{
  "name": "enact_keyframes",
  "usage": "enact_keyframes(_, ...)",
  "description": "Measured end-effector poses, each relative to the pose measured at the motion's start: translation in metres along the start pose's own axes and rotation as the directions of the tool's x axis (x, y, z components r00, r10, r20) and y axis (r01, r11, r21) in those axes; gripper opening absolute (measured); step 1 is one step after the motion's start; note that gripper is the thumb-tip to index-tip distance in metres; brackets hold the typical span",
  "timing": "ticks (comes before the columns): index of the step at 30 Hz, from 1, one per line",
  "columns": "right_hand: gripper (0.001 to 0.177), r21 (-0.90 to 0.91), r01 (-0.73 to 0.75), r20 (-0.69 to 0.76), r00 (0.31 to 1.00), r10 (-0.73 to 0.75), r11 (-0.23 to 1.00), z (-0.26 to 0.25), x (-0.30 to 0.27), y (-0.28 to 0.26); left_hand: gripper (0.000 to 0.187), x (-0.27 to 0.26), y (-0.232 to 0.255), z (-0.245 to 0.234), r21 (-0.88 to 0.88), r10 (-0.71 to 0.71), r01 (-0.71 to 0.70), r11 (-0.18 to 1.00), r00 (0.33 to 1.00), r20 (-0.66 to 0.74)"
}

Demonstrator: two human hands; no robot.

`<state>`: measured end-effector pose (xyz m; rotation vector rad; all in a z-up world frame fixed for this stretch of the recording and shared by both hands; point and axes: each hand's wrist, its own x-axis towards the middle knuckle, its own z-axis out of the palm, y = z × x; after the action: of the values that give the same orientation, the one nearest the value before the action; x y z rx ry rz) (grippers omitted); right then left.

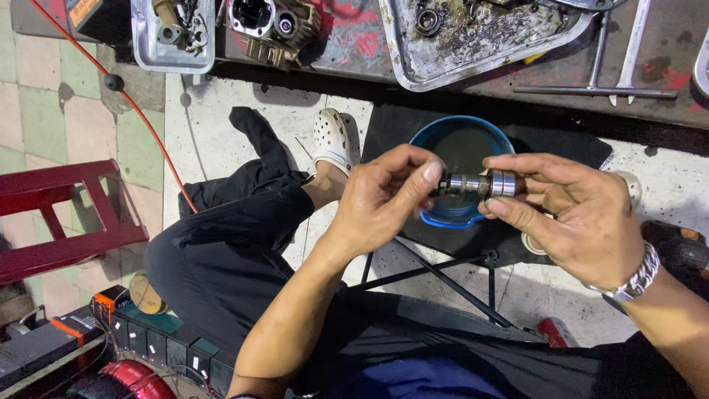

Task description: The person cleans small mechanical parts by scrubbing them in a blue bucket of liquid and then drying them with a black cloth. They use a metal tool to scrub the parts and a compressed air nozzle to blow out debris from the components.

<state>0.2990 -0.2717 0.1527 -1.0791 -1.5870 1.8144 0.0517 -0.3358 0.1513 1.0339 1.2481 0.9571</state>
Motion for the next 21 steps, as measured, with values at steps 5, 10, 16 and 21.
enact_keyframes(5, 0.044, -0.073, -0.026, -0.051, 0.998, 0.022, 0.997, -0.003, 0.001, -0.003, 0.043, 0.001, 0.027, -0.011, 0.084, 0.255, -0.257, 0.963, 0.966, 0.033)
enact_keyframes(10, 0.046, -0.001, -0.134, -0.074, 0.988, 0.133, 0.991, 0.002, 0.003, -0.004, 0.035, 0.007, 0.015, -0.004, 0.201, 0.055, -0.035, 0.979, 0.994, -0.091)
enact_keyframes(16, 0.046, -0.002, -0.138, -0.046, 0.989, 0.138, 0.99, 0.003, 0.001, 0.001, 0.03, 0.008, -0.005, 0.003, -0.003, -0.193, 0.193, 0.981, 0.979, -0.06)
enact_keyframes(21, 0.045, -0.015, -0.171, -0.064, 0.983, 0.169, 0.985, 0.001, 0.002, 0.0, 0.028, 0.003, 0.015, -0.006, 0.117, 0.221, -0.218, 0.969, 0.975, -0.007)
